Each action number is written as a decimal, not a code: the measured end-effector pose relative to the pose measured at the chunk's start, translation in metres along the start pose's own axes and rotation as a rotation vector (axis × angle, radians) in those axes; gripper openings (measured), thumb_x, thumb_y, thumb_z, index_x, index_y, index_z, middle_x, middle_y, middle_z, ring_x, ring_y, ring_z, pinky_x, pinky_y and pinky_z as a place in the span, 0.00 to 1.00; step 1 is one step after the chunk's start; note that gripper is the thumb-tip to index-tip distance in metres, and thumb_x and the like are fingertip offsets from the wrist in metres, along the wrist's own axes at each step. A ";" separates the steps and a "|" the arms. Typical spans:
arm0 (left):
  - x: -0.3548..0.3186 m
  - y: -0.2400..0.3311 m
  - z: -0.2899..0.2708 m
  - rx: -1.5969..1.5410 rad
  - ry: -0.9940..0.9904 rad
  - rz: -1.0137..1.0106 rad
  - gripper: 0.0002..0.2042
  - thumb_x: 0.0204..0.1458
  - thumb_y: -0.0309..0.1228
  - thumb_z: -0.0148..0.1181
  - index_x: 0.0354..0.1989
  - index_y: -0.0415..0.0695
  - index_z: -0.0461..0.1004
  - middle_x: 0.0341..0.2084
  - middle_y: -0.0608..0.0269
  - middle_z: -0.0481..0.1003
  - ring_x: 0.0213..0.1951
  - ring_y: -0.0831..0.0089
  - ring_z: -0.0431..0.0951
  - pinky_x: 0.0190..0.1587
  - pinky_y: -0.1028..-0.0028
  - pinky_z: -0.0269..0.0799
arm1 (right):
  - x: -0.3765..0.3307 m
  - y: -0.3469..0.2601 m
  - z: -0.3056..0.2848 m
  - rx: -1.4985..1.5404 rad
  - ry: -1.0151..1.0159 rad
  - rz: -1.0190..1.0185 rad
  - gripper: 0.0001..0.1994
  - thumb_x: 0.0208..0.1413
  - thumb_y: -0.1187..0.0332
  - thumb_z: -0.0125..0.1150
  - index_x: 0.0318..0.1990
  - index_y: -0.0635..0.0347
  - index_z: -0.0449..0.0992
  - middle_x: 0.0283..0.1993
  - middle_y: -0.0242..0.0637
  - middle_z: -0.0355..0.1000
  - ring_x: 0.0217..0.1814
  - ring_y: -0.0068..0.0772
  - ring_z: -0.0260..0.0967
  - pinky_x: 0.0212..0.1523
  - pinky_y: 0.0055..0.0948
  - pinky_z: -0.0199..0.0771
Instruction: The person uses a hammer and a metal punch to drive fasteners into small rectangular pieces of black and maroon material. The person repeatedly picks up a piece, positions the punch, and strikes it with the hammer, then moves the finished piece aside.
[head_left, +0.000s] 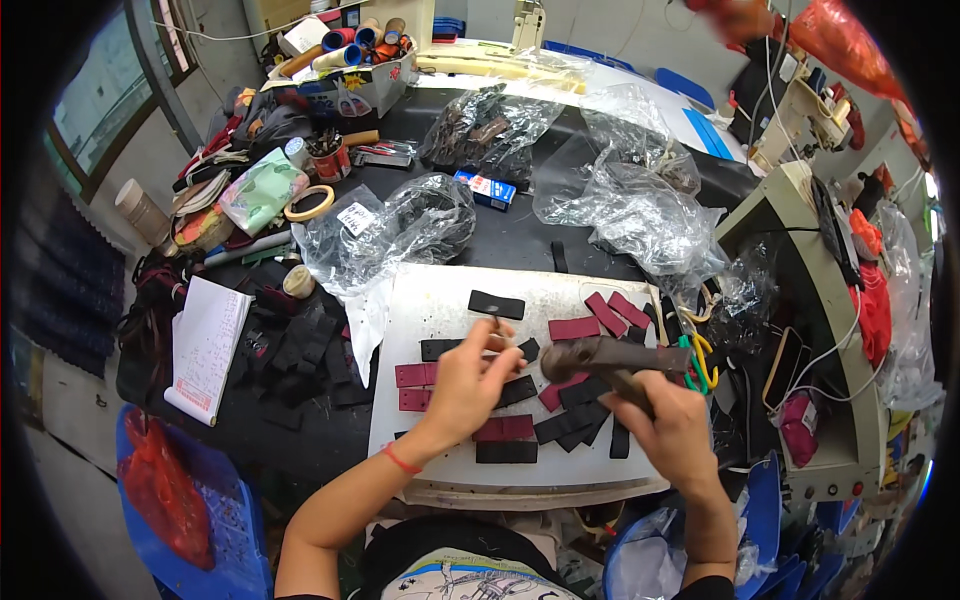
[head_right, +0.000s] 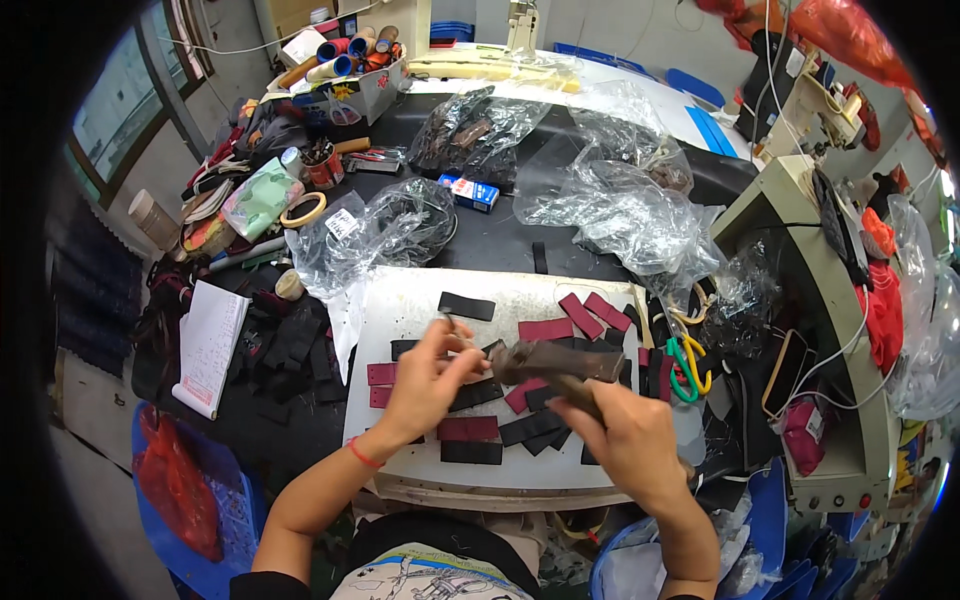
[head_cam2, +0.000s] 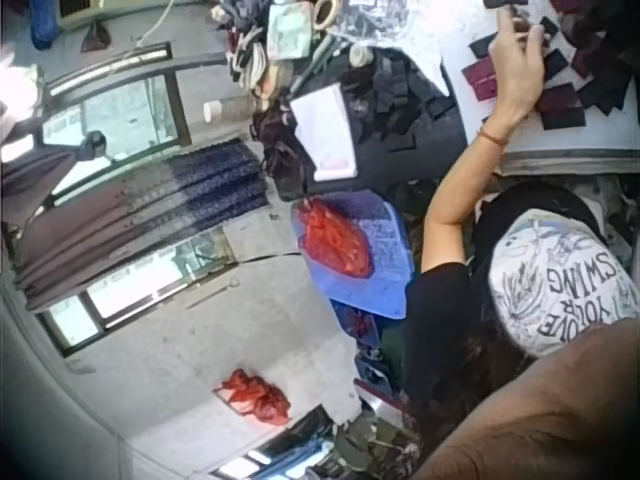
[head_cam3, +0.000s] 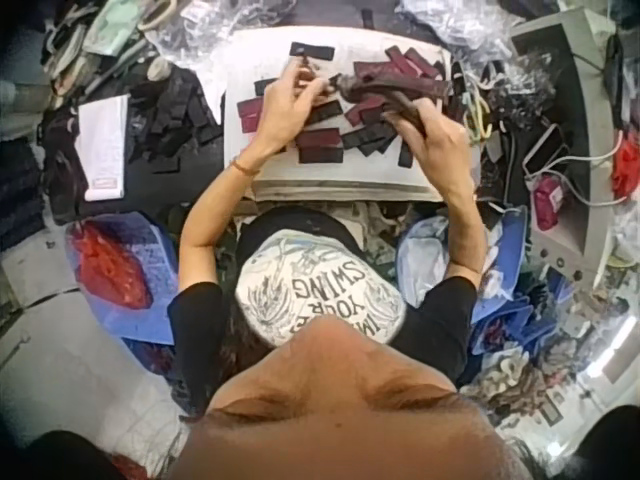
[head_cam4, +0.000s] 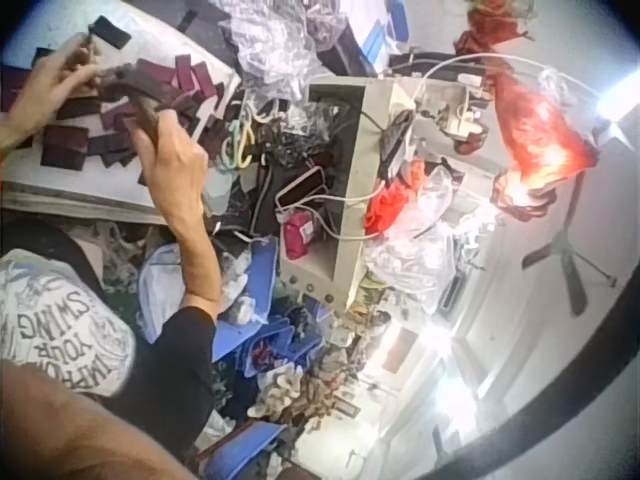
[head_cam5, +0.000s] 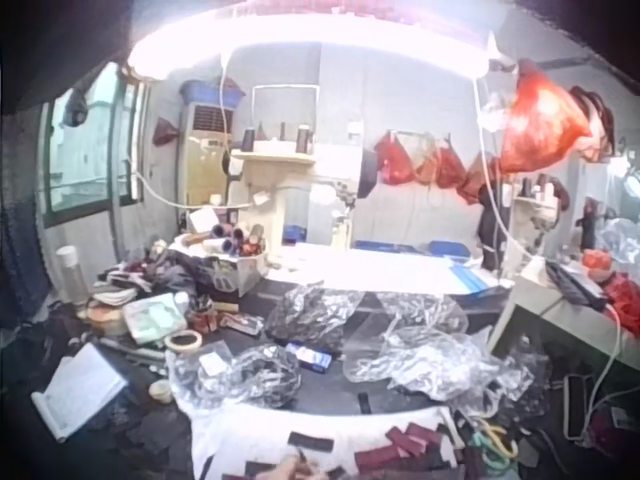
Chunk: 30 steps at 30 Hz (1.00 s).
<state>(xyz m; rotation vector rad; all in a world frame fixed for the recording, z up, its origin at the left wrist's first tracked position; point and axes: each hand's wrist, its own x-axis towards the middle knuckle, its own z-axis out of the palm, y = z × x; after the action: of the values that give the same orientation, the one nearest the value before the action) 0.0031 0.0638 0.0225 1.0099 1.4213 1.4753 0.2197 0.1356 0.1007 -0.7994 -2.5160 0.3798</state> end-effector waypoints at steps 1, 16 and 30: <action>-0.004 -0.002 -0.008 -0.048 0.038 0.004 0.10 0.59 0.23 0.53 0.47 0.37 0.64 0.36 0.56 0.74 0.39 0.71 0.80 0.40 0.76 0.79 | -0.007 0.000 0.008 0.027 -0.020 0.002 0.11 0.50 0.61 0.68 0.35 0.56 0.75 0.21 0.36 0.70 0.18 0.38 0.69 0.18 0.33 0.65; -0.038 -0.016 -0.030 0.029 0.051 -0.016 0.10 0.60 0.23 0.50 0.49 0.37 0.65 0.37 0.56 0.77 0.43 0.72 0.79 0.46 0.75 0.76 | 0.003 -0.014 0.037 -0.075 -0.338 -0.032 0.18 0.54 0.55 0.62 0.28 0.58 0.64 0.18 0.38 0.68 0.18 0.43 0.68 0.17 0.38 0.64; -0.041 -0.013 -0.023 0.556 -0.074 0.382 0.10 0.55 0.22 0.55 0.45 0.37 0.66 0.33 0.46 0.75 0.34 0.47 0.77 0.30 0.59 0.74 | 0.018 -0.028 -0.003 0.222 -0.020 -0.039 0.10 0.46 0.70 0.70 0.35 0.63 0.79 0.26 0.35 0.76 0.24 0.31 0.73 0.25 0.30 0.72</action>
<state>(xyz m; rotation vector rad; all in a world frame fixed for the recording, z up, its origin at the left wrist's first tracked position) -0.0051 0.0175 0.0087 1.7397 1.6930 1.2988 0.1955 0.1242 0.1203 -0.6615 -2.4492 0.6430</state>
